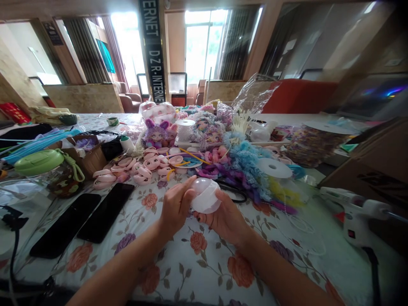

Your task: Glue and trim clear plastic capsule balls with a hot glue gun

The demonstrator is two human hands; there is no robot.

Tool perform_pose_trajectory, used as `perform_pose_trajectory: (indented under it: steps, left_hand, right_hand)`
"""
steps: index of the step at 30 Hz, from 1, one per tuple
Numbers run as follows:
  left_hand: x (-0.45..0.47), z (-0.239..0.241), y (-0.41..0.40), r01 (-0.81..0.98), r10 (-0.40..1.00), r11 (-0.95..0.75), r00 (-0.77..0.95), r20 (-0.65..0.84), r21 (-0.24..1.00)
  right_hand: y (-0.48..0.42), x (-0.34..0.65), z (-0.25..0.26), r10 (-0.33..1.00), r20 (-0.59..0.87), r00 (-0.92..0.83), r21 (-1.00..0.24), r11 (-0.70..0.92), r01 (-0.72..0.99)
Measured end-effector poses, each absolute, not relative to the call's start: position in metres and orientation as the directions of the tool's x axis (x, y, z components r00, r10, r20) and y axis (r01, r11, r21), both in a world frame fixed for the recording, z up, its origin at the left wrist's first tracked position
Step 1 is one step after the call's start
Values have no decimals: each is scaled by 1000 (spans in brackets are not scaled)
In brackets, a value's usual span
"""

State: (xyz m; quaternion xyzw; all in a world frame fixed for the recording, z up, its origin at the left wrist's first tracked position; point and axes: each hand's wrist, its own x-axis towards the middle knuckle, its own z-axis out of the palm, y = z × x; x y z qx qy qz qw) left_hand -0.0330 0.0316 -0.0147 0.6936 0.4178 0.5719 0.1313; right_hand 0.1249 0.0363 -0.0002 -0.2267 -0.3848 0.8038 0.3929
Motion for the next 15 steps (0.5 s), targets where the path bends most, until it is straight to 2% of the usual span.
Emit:
perform_pose_trajectory:
  steps: [5,9,12,15]
  left_hand:
    - [-33,-13,34,258,823,-533,-64,564,806]
    - [-35,-8,34,115,842,-539,70,535,834]
    - [-35,-6,33,125,851,-523,131,508,843]
    - [-33,-8,33,187,856,-516,90,509,836]
  right_hand:
    - [37,124,-3,815,-57,-577,-822,-366,-436]
    - [35,123,-4,838,-8,-545,-854,-290,-433]
    - [33,122,-3,837,-5,-547,-868,-276,-413]
    - [32,121,-3,831,-8,-556,-864,-286,-414]
